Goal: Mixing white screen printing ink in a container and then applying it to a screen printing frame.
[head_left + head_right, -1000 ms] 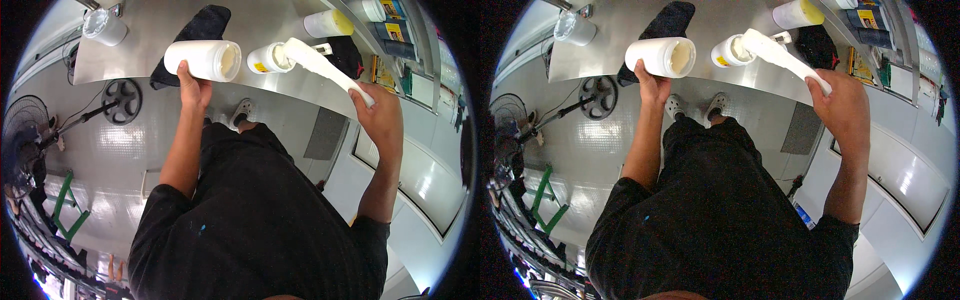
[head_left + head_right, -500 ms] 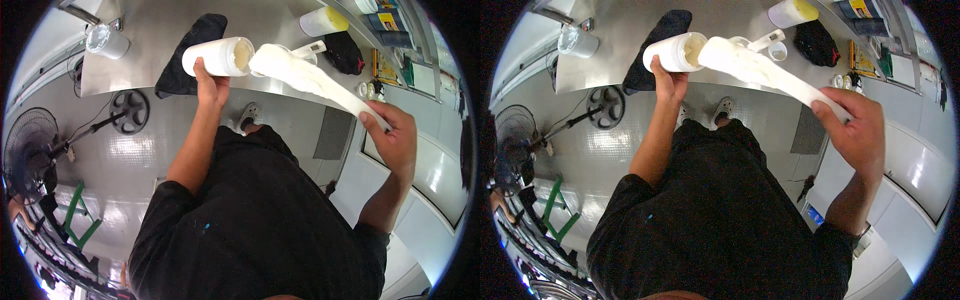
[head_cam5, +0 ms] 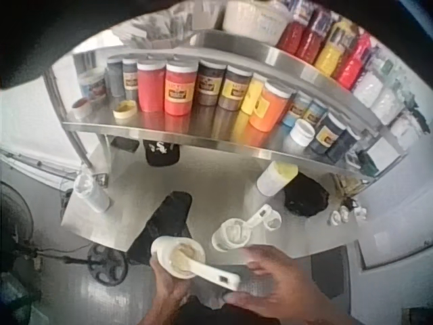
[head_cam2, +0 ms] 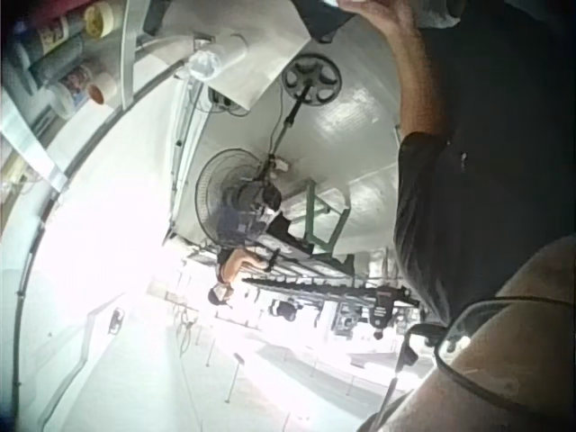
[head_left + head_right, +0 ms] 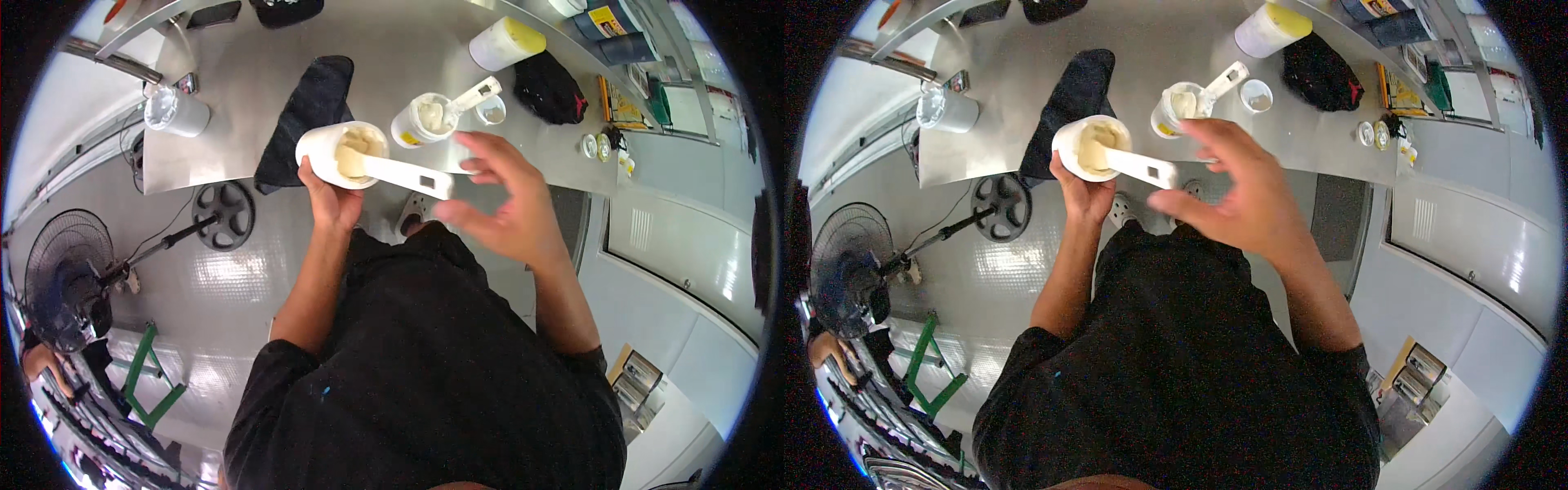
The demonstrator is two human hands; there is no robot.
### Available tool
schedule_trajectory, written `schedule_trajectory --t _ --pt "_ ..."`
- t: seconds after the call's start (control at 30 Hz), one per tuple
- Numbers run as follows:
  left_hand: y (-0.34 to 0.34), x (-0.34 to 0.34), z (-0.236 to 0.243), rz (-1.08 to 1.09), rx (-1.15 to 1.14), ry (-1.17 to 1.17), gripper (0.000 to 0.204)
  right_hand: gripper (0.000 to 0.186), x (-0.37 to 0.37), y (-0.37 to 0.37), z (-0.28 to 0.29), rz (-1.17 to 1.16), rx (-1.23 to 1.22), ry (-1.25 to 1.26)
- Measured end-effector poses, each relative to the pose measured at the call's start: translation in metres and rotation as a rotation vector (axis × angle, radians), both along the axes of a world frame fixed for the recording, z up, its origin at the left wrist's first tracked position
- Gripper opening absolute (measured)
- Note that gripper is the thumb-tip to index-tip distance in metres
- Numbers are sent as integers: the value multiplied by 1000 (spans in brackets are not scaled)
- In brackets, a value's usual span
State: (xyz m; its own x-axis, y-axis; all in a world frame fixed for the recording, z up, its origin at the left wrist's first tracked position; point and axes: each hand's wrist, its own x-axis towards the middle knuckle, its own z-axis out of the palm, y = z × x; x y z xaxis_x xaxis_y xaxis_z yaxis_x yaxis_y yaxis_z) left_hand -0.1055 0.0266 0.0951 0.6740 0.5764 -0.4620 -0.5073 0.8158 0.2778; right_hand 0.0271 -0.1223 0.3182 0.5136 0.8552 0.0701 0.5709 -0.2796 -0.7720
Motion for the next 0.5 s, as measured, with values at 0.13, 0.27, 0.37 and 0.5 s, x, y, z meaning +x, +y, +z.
schedule_trajectory --t 0.13,0.27,0.37,0.5 --pt "20 24 -9 69 -52 -86 73 56 35 -48 -27 -300 39 207" --pt "47 75 -10 55 -44 -153 61 51 54 -62 -41 -416 -14 222" --pt "65 123 -11 52 -89 -146 56 49 74 -62 -48 -406 -9 191" --pt "82 179 -43 38 -127 -32 59 44 109 -68 -62 -334 -3 94"
